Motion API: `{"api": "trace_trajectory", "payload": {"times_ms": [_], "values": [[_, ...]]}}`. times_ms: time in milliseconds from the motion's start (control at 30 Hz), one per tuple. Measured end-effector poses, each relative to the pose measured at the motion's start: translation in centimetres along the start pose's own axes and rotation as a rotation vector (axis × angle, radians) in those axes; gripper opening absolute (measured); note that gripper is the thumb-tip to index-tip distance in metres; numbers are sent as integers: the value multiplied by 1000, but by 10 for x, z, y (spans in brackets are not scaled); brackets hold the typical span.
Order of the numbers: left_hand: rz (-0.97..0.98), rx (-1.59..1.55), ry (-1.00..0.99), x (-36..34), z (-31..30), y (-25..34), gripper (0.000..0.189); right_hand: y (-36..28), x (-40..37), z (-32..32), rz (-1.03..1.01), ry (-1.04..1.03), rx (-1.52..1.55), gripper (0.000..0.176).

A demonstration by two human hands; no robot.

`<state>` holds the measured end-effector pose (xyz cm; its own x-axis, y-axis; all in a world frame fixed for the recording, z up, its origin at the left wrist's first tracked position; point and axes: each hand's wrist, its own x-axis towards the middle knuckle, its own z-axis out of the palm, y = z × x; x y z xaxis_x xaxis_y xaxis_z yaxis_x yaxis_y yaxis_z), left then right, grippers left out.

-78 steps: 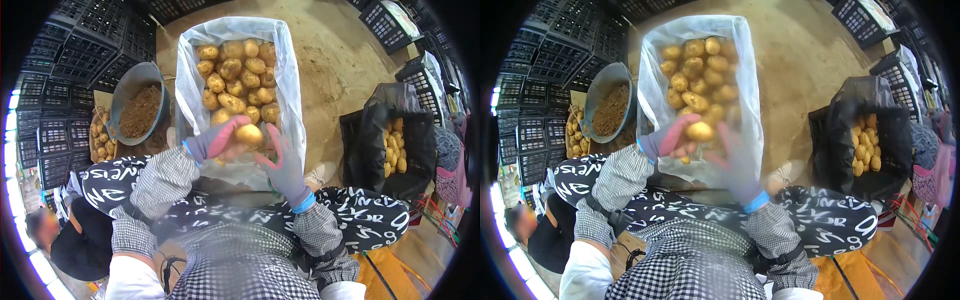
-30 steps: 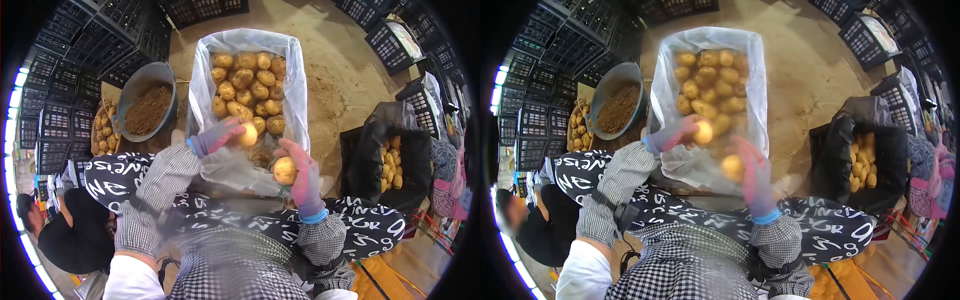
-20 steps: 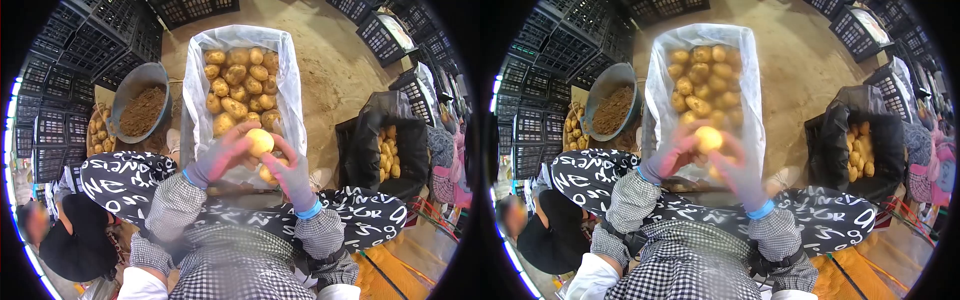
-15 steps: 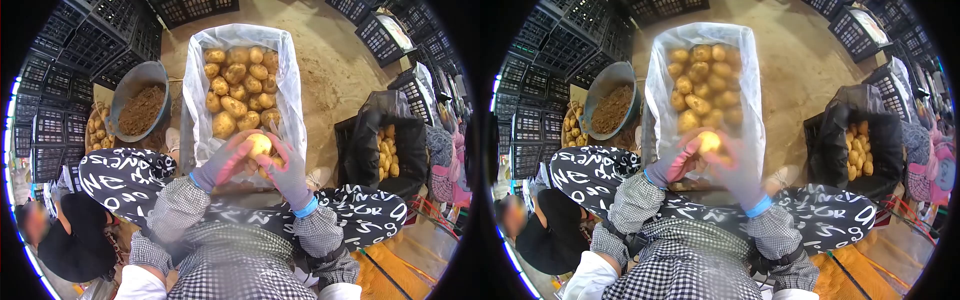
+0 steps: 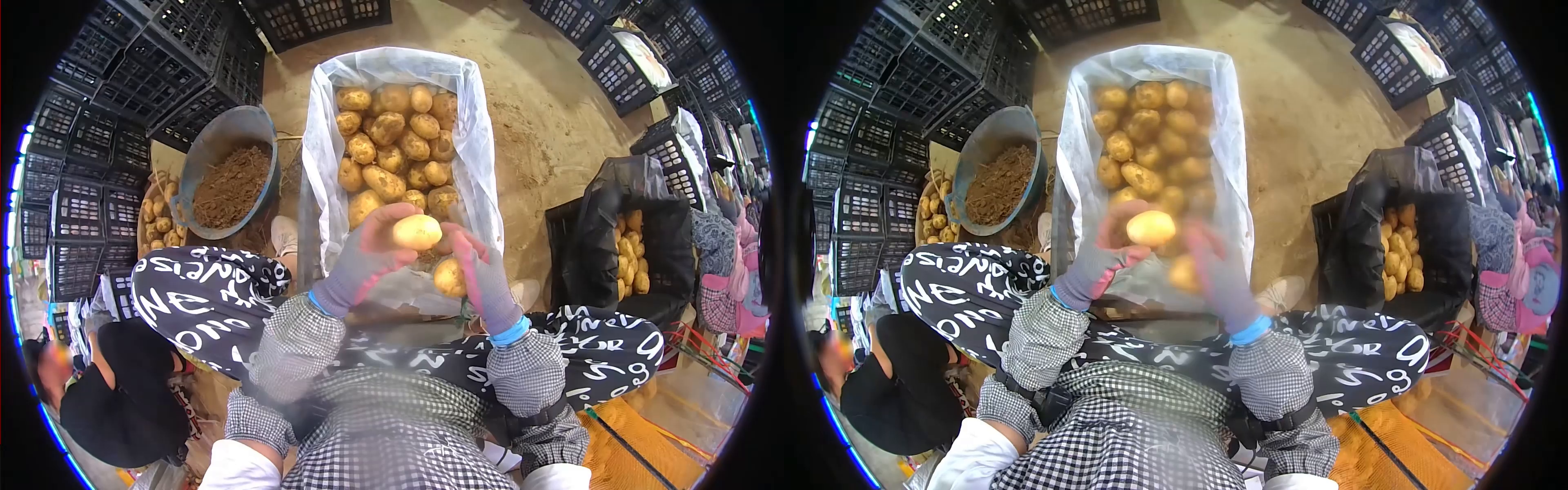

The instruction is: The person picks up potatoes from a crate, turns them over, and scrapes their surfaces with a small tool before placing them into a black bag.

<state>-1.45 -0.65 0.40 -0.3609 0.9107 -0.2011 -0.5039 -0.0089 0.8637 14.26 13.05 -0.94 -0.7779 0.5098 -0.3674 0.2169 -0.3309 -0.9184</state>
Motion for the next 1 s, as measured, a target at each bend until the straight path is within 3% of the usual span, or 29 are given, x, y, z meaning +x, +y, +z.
{"api": "trace_trajectory", "payload": {"times_ms": [100,200,333,433,500,533,600,667,733,800,867,933,1000], "values": [[154,28,-139,4,6,-12,57,-12,-1,7,-55,-133,172,48],[170,181,-52,3,8,-18,62,-24,-2,8,-56,-168,215,53],[22,0,-29,4,16,-7,60,-28,-2,6,-147,-78,33,56],[3,170,-27,4,11,-9,58,-21,-2,9,-15,-100,268,55],[6,400,-50,9,7,-5,58,-26,-6,6,109,4,304,49],[-18,337,67,18,0,-6,58,-29,-8,2,169,53,315,47],[-59,204,306,52,-25,-13,57,4,-13,-33,-93,31,-133,46],[-174,393,377,95,-48,-31,58,3,-14,-46,-129,39,22,50],[-315,529,418,135,-55,-53,54,-31,-18,-41,83,94,781,52],[-438,636,425,180,-52,-79,50,-22,-14,-45,73,175,940,56],[-532,761,441,222,-53,-110,48,-29,-11,-57,77,-37,1218,58],[-515,720,526,245,-60,-144,46,-28,-9,-65,42,-170,1367,59],[-362,409,611,244,-63,-165,45,-34,-7,-68,65,-154,1529,57]]}}
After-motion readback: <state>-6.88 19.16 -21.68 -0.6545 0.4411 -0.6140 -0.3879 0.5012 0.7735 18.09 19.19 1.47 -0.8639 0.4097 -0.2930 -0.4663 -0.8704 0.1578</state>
